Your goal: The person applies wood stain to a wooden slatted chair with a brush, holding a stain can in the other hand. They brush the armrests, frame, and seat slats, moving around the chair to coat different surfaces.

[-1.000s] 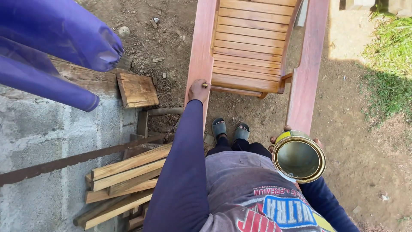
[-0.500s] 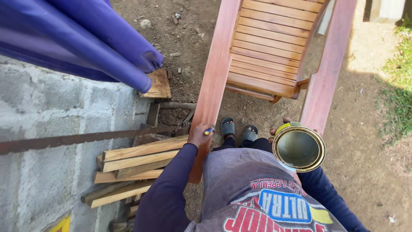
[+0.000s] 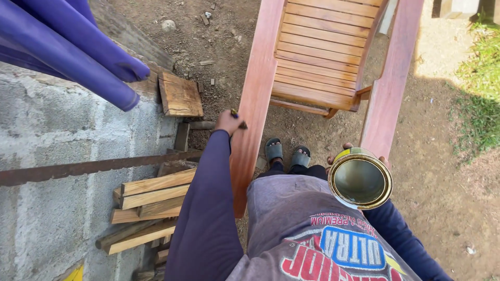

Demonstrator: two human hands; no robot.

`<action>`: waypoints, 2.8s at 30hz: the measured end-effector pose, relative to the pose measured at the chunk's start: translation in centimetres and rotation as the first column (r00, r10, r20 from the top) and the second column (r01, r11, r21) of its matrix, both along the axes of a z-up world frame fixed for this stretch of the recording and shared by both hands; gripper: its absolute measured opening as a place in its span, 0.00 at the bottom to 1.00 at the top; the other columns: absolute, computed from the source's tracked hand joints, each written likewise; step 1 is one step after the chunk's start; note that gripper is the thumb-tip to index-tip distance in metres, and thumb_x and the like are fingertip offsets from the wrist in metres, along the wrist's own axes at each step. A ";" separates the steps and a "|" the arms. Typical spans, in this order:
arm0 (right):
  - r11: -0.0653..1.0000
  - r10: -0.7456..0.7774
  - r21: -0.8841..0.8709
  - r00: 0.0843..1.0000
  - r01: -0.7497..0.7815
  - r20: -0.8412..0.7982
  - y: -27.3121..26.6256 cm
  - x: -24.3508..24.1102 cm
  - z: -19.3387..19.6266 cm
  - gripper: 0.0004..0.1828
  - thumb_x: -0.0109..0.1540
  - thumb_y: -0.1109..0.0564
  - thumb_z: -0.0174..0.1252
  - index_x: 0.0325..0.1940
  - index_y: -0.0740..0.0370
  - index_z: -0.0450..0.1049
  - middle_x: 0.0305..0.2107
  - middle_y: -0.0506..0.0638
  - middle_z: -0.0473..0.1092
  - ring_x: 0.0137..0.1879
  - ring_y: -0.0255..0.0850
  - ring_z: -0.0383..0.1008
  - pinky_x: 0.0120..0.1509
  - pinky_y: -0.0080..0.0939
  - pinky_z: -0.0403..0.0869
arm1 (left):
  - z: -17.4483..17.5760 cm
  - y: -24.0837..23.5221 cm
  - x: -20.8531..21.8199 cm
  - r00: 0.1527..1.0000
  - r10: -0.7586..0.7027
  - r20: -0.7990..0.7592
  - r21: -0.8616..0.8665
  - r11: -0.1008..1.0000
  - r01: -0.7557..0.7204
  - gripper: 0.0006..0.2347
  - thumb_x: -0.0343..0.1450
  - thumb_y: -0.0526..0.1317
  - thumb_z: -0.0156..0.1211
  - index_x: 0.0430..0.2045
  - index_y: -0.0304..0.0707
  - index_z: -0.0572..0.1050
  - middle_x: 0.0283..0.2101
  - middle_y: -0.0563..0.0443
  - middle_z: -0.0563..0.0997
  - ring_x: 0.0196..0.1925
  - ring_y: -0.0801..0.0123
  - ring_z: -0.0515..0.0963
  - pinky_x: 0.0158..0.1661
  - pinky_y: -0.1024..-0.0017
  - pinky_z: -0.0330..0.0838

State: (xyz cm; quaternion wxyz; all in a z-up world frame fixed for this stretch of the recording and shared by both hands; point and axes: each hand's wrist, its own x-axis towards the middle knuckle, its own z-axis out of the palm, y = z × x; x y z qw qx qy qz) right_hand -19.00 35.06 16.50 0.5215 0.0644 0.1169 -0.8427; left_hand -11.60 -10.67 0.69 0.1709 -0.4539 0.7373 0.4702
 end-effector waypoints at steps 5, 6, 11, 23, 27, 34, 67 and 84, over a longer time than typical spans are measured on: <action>0.998 -0.055 0.007 0.998 0.055 0.028 0.9 1.3 0.7 0.48 0.67 0.26 0.52 0.79 0.60 0.55 0.62 0.80 0.59 0.66 0.76 0.64 0.63 0.76 0.72 | -3.2 -0.7 -2.9 0.976 -0.018 -0.215 -0.240 0.970 -0.035 0.09 0.68 0.44 0.65 0.34 0.41 0.84 0.40 0.45 0.86 0.40 0.62 0.85 0.44 0.64 0.78; 0.997 -0.071 0.026 0.997 0.071 0.022 1.0 1.5 0.8 0.48 0.66 0.26 0.51 0.79 0.60 0.55 0.62 0.80 0.59 0.65 0.75 0.64 0.63 0.75 0.72 | -4.6 -0.8 -3.3 0.943 -0.006 -0.331 -0.306 0.947 -0.101 0.10 0.68 0.45 0.67 0.36 0.44 0.84 0.40 0.46 0.86 0.41 0.61 0.85 0.44 0.65 0.78; 0.992 -0.130 0.006 0.991 0.130 0.027 1.0 2.1 0.7 0.50 0.66 0.25 0.51 0.80 0.60 0.54 0.63 0.80 0.58 0.66 0.75 0.64 0.63 0.75 0.72 | -2.8 1.9 0.1 0.924 0.037 -0.381 -0.286 0.945 -0.156 0.10 0.68 0.44 0.65 0.39 0.46 0.84 0.45 0.48 0.85 0.45 0.61 0.85 0.46 0.65 0.78; 0.994 -0.102 0.034 0.994 0.103 -0.050 -1.9 -0.4 -1.8 0.51 0.63 0.26 0.52 0.78 0.63 0.53 0.62 0.79 0.62 0.65 0.70 0.68 0.62 0.72 0.73 | -2.0 4.7 12.3 0.938 -0.134 -0.319 -0.257 0.965 0.050 0.12 0.67 0.43 0.63 0.40 0.38 0.83 0.44 0.43 0.86 0.46 0.57 0.85 0.48 0.64 0.78; 0.976 -0.106 0.175 0.985 0.129 -0.135 -4.0 -0.7 0.9 0.51 0.61 0.27 0.51 0.76 0.65 0.54 0.58 0.75 0.66 0.62 0.65 0.71 0.62 0.66 0.74 | -0.6 3.4 12.3 0.914 -0.351 0.204 -0.108 0.920 0.377 0.16 0.65 0.47 0.66 0.35 0.30 0.83 0.40 0.35 0.86 0.43 0.52 0.86 0.48 0.61 0.79; 0.991 -0.096 0.087 0.995 0.098 -0.029 -4.3 -1.1 -1.0 0.48 0.64 0.31 0.51 0.78 0.65 0.54 0.59 0.65 0.70 0.62 0.57 0.73 0.65 0.61 0.74 | -1.6 2.2 7.8 0.929 -0.309 0.205 -0.049 0.944 0.325 0.15 0.64 0.48 0.65 0.35 0.35 0.82 0.40 0.40 0.87 0.42 0.57 0.88 0.49 0.62 0.78; 0.896 -0.437 -0.068 0.898 0.439 0.048 18.0 8.4 -3.2 0.50 0.64 0.29 0.52 0.79 0.64 0.52 0.63 0.81 0.61 0.65 0.71 0.67 0.66 0.71 0.71 | -6.3 16.0 11.5 0.844 -0.520 0.133 -0.218 0.815 0.537 0.15 0.65 0.49 0.65 0.30 0.33 0.81 0.31 0.37 0.85 0.37 0.47 0.87 0.41 0.54 0.79; 0.732 -0.662 -0.148 0.746 0.665 0.078 29.3 18.2 -2.3 0.47 0.65 0.28 0.56 0.79 0.58 0.58 0.63 0.80 0.59 0.65 0.77 0.65 0.64 0.77 0.72 | 0.9 46.2 -6.0 0.457 -0.865 -0.206 -0.244 0.497 0.833 0.13 0.70 0.46 0.62 0.47 0.46 0.80 0.43 0.44 0.84 0.43 0.55 0.85 0.45 0.59 0.78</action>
